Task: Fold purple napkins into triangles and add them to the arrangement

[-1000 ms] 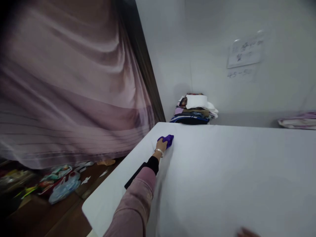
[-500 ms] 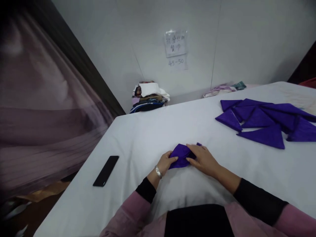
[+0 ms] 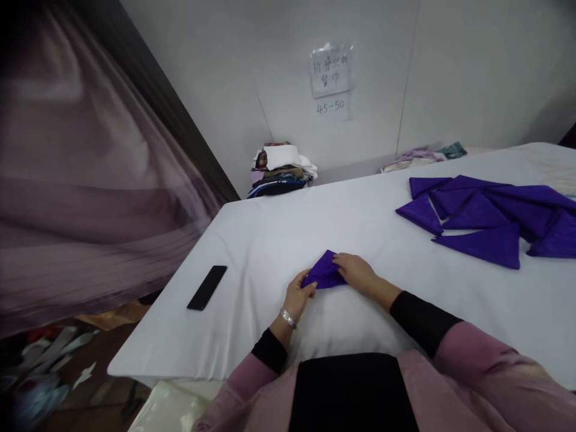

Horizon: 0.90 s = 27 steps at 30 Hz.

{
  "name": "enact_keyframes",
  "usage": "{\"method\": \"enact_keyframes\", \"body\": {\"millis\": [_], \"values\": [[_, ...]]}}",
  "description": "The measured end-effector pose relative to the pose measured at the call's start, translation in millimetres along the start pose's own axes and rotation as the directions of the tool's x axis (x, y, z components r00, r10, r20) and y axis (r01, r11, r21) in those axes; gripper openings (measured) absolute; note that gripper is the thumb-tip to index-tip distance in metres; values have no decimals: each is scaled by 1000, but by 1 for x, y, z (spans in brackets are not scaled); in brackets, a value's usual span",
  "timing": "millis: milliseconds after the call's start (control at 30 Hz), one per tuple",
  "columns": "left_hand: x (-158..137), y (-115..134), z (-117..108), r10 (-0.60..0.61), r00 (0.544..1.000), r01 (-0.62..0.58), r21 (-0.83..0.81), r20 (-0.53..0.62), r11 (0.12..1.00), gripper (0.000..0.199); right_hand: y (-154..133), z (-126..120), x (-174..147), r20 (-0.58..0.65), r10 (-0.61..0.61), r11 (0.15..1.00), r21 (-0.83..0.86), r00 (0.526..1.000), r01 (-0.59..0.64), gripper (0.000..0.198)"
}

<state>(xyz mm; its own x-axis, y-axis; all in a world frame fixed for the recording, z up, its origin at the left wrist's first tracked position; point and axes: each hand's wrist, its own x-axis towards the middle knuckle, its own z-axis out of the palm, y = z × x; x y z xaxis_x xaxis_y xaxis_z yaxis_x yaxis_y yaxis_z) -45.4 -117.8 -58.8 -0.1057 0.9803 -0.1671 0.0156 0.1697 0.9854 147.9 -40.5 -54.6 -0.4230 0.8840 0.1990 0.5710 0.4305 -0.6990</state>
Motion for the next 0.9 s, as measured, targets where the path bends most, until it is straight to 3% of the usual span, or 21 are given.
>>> {"method": "enact_keyframes", "body": {"millis": [33, 167, 300, 367, 433, 533, 633, 700, 767, 900], "values": [[1, 4, -3, 19, 1000, -19, 19, -22, 1000, 42, 4, -5, 8, -20, 74, 992, 106, 997, -71, 22], [7, 18, -25, 119, 983, -102, 123, -138, 987, 39, 20, -35, 21, -62, 250, 893, 400, 966, -205, 40], [14, 18, -48, 146, 969, -46, 436, -198, 899, 25, 39, -48, 3, 102, 481, 583, 705, 871, -404, 29], [16, 13, -52, 184, 961, -46, 535, -208, 843, 21, 48, -47, -11, 103, 550, 563, 687, 828, -459, 24], [15, 9, -52, 281, 941, -86, 668, -189, 739, 27, 54, -44, -25, -11, 560, 657, 615, 829, -436, 22], [9, 7, -45, 394, 919, -203, 840, -13, 503, 36, 53, -37, -42, -197, 400, 883, 344, 895, -318, 24], [3, 8, -36, 359, 919, -313, 855, 163, 414, 37, 42, -28, -48, -206, 77, 995, 74, 976, -63, 27], [3, 6, -33, 323, 923, -332, 853, 208, 402, 37, 35, -21, -45, -137, -148, 989, -34, 979, 145, 28], [7, 3, -31, 303, 928, -332, 852, 218, 405, 33, 31, -14, -37, -27, -298, 948, -122, 954, 293, 30], [19, -2, -33, 337, 917, -353, 832, 216, 427, 19, 32, -5, -19, 130, -349, 904, -214, 928, 370, 27]]}}
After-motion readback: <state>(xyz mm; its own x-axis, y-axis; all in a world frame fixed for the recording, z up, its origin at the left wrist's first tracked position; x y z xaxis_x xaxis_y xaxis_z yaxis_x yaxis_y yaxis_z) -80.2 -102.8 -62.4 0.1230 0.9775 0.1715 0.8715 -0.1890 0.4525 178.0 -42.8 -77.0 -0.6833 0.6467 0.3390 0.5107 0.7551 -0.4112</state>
